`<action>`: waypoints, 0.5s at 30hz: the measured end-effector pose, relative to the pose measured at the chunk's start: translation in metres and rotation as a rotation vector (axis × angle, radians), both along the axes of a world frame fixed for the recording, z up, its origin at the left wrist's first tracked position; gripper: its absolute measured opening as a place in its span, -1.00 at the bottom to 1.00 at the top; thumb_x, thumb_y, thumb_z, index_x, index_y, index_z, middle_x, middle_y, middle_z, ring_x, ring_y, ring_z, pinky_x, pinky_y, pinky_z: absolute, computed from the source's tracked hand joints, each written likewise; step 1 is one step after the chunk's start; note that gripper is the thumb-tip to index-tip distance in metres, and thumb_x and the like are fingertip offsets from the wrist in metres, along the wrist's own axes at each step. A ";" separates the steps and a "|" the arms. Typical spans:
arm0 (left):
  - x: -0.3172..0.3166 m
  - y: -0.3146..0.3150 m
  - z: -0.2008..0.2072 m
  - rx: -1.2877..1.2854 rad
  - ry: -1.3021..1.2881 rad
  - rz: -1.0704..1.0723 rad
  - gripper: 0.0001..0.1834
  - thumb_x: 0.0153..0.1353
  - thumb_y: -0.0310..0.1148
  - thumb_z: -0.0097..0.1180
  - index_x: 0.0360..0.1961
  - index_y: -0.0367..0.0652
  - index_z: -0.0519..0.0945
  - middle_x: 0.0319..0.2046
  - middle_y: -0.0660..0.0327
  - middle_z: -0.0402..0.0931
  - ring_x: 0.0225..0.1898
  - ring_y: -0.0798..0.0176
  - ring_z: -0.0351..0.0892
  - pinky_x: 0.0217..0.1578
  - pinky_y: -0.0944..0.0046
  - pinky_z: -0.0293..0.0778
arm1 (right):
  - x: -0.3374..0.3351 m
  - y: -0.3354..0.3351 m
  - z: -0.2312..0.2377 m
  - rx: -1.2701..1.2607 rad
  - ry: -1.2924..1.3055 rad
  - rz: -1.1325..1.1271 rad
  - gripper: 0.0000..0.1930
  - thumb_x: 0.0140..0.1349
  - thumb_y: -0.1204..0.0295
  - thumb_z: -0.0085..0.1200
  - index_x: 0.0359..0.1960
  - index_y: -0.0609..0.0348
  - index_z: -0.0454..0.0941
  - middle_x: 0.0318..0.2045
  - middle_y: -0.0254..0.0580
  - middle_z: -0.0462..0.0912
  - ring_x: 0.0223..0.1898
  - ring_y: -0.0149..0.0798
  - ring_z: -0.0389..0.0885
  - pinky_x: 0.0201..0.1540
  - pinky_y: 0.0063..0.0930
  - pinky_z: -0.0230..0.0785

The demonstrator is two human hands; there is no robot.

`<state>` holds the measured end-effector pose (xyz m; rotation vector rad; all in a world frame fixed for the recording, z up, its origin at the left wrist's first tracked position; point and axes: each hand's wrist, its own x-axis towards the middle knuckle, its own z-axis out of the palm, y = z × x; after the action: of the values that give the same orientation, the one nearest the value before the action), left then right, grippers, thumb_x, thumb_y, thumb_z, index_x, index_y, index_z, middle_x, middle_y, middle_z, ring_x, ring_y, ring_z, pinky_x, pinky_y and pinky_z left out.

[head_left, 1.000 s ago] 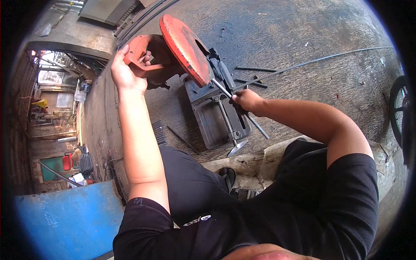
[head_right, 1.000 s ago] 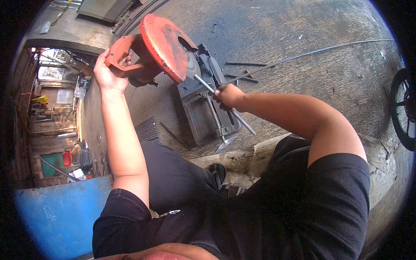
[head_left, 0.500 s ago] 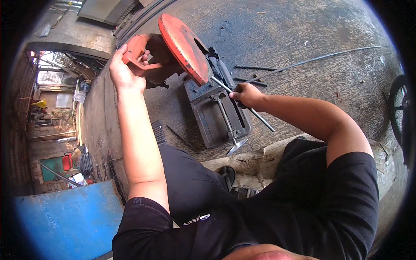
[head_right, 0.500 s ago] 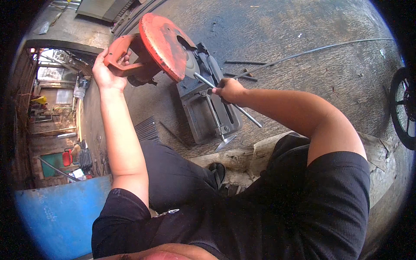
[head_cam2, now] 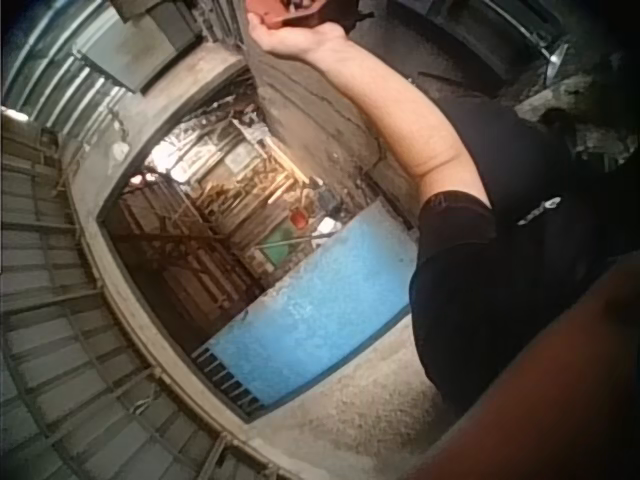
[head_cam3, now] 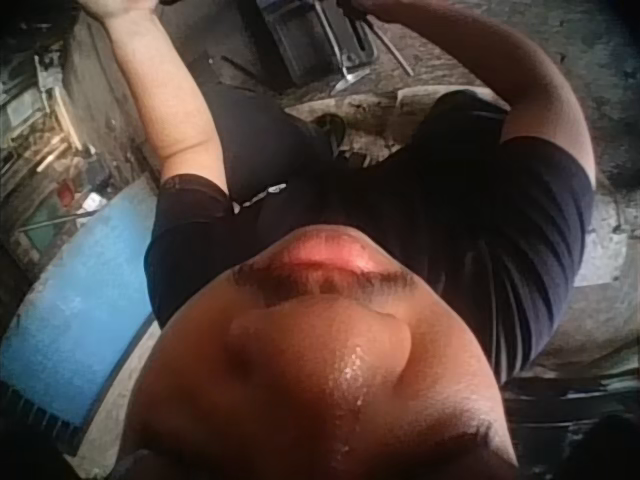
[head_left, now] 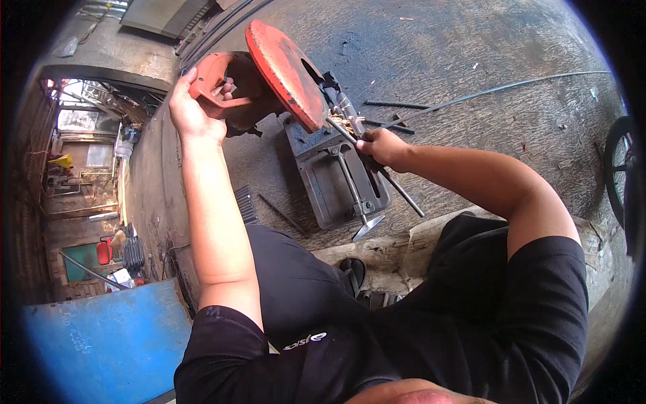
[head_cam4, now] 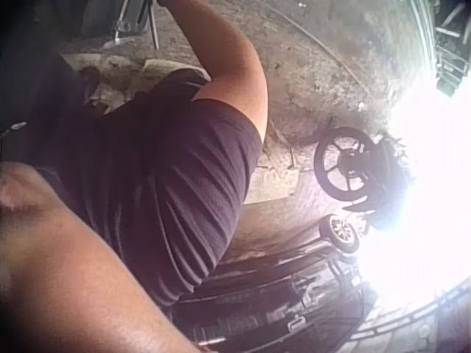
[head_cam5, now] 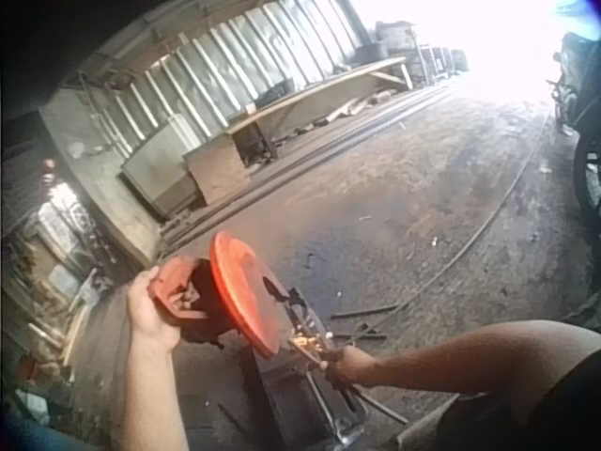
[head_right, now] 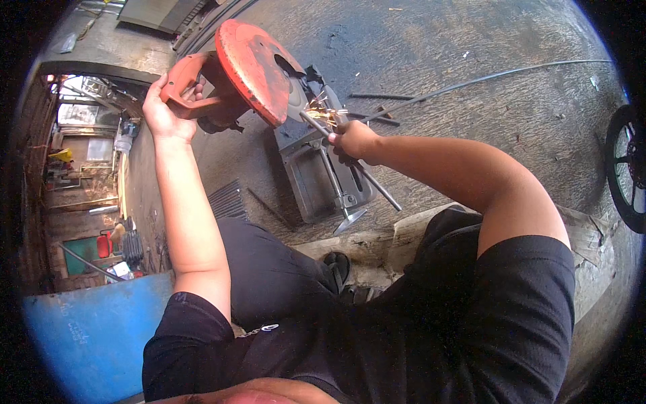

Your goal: Cutting a metal rod to length using a chop saw.

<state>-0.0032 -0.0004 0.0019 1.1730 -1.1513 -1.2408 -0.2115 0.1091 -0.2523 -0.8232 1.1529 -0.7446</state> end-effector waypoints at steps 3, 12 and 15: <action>0.001 0.000 0.000 0.004 0.000 -0.011 -0.46 0.21 -0.09 -0.09 0.03 -0.34 0.42 -0.19 0.00 0.49 -0.26 0.04 0.53 -0.27 0.19 0.44 | 0.000 0.000 -0.001 -0.005 -0.041 0.029 -0.73 0.36 0.31 -0.07 -0.22 0.33 0.49 -0.47 -0.09 0.57 -0.56 -0.25 0.57 -0.54 -0.30 0.47; 0.001 -0.001 0.000 0.008 -0.002 0.004 -0.44 0.21 -0.09 -0.08 0.03 -0.38 0.41 -0.22 -0.02 0.51 -0.28 0.06 0.54 -0.27 0.20 0.45 | 0.001 0.001 0.000 0.061 -0.184 0.069 -0.71 0.41 0.30 -0.19 -0.20 0.29 0.50 -0.49 -0.10 0.55 -0.56 -0.23 0.56 -0.49 -0.31 0.46; 0.000 -0.001 0.000 0.006 0.001 0.006 -0.45 0.21 -0.10 -0.08 0.03 -0.39 0.41 -0.23 -0.02 0.51 -0.29 0.06 0.55 -0.27 0.20 0.45 | -0.002 -0.004 -0.006 0.096 -0.206 0.078 -0.69 0.41 0.29 -0.20 -0.22 0.29 0.51 -0.48 -0.14 0.55 -0.55 -0.26 0.57 -0.49 -0.32 0.45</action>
<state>-0.0028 -0.0011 0.0021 1.1795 -1.1437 -1.2401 -0.2132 0.1051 -0.2586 -0.6899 0.9601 -0.6870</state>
